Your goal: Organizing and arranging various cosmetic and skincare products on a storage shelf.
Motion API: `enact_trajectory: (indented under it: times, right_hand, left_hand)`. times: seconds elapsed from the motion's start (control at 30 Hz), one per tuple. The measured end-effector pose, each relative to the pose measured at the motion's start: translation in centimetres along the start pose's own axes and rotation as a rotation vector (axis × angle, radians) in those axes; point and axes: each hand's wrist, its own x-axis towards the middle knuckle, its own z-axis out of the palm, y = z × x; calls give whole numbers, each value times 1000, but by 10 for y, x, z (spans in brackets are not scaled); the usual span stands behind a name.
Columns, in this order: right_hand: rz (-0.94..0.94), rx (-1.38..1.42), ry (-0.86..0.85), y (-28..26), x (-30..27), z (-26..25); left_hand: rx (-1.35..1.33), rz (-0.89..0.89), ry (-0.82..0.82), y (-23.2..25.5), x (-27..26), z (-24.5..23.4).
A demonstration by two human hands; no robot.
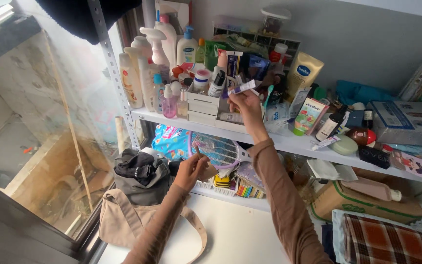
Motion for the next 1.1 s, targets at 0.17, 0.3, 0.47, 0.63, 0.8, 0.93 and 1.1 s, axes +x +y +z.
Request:
enact_trajectory:
  times: [0.17,0.3,0.47,0.63,0.8,0.93,1.1]
  right_hand:
    - [12,-530,-99,6,-15,-52]
    - [-62,-969,-94,-8,-32,-47]
    - [-9,-988,-86,-24,-37,-43]
    - [177,-970,-114,-26,-41,-48]
    - [82,-779,-131,-13,-33,-50]
    - [86,-932,-172,-32,-30,-49]
    - [-54,-1299,-178,-67,-20,-26]
  left_hand:
    - [332,224,-99,15,62,-7]
    - [970,995,-430,19,124,9]
    - [836,736,-495,55,120,21]
    - [92,133,-266,62,92,24]
    - [256,263,-214,91,73,11]
    - [373,296,-171,93,69,-3]
    - [289,212,-128,101,55,-18]
